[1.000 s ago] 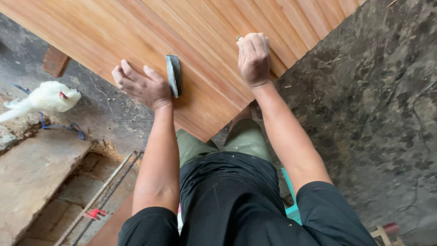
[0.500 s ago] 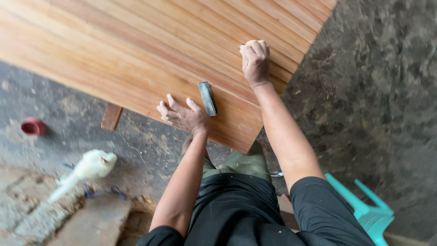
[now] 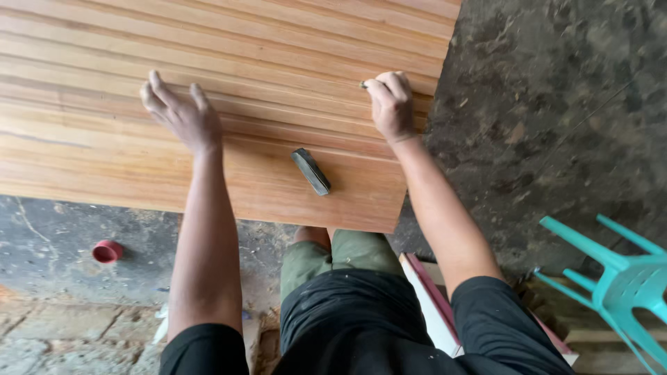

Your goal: The person retrieves sandpaper from a cardboard box, walks to a wooden board, and sands the surface using hand-held sandpaper. The person repeatedly rubs the sandpaper across the board's surface to smooth it.

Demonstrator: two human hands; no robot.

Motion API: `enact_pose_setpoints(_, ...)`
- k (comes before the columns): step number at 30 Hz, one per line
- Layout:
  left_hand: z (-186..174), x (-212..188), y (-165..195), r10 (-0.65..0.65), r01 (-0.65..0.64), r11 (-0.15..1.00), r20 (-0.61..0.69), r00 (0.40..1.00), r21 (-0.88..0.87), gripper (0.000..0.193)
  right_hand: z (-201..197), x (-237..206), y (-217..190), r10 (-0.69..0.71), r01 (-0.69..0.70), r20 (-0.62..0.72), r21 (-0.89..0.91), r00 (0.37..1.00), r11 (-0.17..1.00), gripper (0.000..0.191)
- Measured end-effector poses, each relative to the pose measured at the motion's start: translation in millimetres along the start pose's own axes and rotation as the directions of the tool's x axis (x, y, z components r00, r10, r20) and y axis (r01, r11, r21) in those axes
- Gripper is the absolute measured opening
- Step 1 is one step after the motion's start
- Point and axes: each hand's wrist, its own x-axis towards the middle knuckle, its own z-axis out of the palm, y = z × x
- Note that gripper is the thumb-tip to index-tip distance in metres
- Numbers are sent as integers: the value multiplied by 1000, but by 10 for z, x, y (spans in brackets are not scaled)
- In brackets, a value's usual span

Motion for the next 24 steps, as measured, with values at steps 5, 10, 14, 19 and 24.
enact_pose_setpoints(5, -43, 422, -248, -75, 66, 963, 27, 997, 261, 63, -132, 66, 179, 143, -144, 19, 16, 990, 990, 5)
enact_pose_setpoints(10, 71, 453, -301, 25, -10, 940, -38, 999, 341, 63, 122, 250, 82, 89, -93, 45, 92, 995, 991, 9)
enact_pose_setpoints(14, 63, 484, -286, 7, 8, 949, -45, 999, 316, 63, 254, 332, -64, 91, -95, 46, 100, 995, 990, 8)
enact_pose_setpoints(19, 35, 508, -240, -24, 22, 939, 1, 1000, 344, 67, 160, 417, -129, 170, -169, 49, -11, 984, 986, 8)
enact_pose_setpoints(24, 33, 497, -228, 6, 2, 946, -25, 1000, 323, 64, 460, 540, -358, 119, -122, 28, 171, 993, 978, 8)
